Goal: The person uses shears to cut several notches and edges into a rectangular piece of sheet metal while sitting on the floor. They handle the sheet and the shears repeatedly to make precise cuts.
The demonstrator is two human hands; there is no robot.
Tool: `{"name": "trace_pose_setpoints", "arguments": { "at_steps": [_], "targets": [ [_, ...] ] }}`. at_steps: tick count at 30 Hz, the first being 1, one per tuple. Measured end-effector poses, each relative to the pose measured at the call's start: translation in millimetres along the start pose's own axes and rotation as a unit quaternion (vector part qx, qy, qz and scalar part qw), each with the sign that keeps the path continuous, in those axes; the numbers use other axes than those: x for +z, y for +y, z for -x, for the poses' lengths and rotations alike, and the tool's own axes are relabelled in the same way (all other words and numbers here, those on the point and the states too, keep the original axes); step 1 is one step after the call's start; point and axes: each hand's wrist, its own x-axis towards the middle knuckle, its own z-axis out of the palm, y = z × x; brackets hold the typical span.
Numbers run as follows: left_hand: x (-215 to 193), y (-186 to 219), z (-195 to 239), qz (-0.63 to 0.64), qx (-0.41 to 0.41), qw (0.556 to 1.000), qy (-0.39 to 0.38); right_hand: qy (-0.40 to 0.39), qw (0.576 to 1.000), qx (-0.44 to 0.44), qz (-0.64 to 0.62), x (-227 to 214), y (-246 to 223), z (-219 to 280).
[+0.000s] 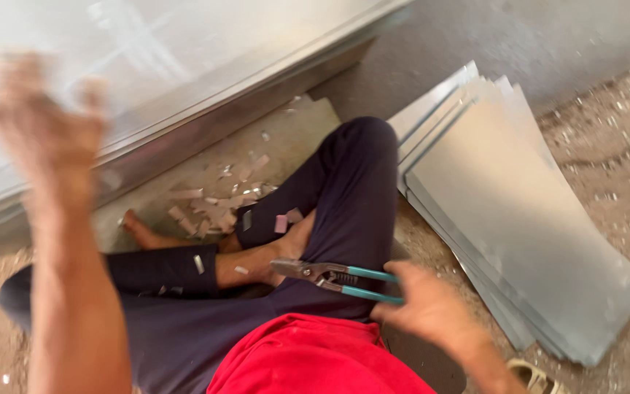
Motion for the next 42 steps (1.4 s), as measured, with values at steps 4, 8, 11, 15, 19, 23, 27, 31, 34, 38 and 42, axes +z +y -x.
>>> {"name": "trace_pose_setpoints", "arguments": {
  "at_steps": [4,8,11,15,19,23,27,31,34,38,42],
  "targets": [
    [6.6,-44.5,43.5,-0.082,0.051,0.994,0.056,-0.126,0.968,0.083,0.201,9.0,-65.0,-16.6],
    [-17.2,-9.1,101.6,0.028,0.041,0.999,-0.012,-0.165,0.955,0.045,0.241,15.8,-65.2,-27.3],
    [-67.4,-22.9,134.1,0.056,-0.018,0.998,0.022,-0.128,0.987,-0.030,0.093,6.4,-49.2,-30.9],
    [-119.2,-75.5,163.8,0.021,-0.238,0.967,0.084,-0.102,0.985,-0.078,-0.114,11.1,-67.6,-34.4],
    [-121.1,-91.6,191.3,0.518,-0.397,0.755,0.060,-0.147,0.970,-0.168,-0.092,21.9,-124.4,-75.3],
    [-98.2,-54.4,215.6,0.656,-0.420,0.618,0.105,-0.288,0.946,-0.138,-0.054,11.5,-193.6,-112.5],
    [-88.7,-41.8,234.9,0.670,-0.508,0.505,0.197,-0.466,0.881,-0.060,-0.054,3.4,-245.9,-149.6],
    [-88.6,-41.8,249.6,0.670,-0.515,0.494,0.204,-0.526,0.842,-0.117,0.000,5.8,-270.5,-185.6],
    [-86.4,-41.6,249.5,0.655,-0.522,0.508,0.202,-0.531,0.821,-0.196,0.082,9.1,-284.4,-205.0],
    [-80.6,-43.6,250.3,0.687,-0.495,0.472,0.246,-0.546,0.804,-0.210,0.102,6.2,-306.7,-221.9],
    [-83.4,-41.8,247.6,0.679,-0.529,0.448,0.241,-0.492,0.819,-0.086,0.282,15.0,-324.2,-226.1]
  ]
}}
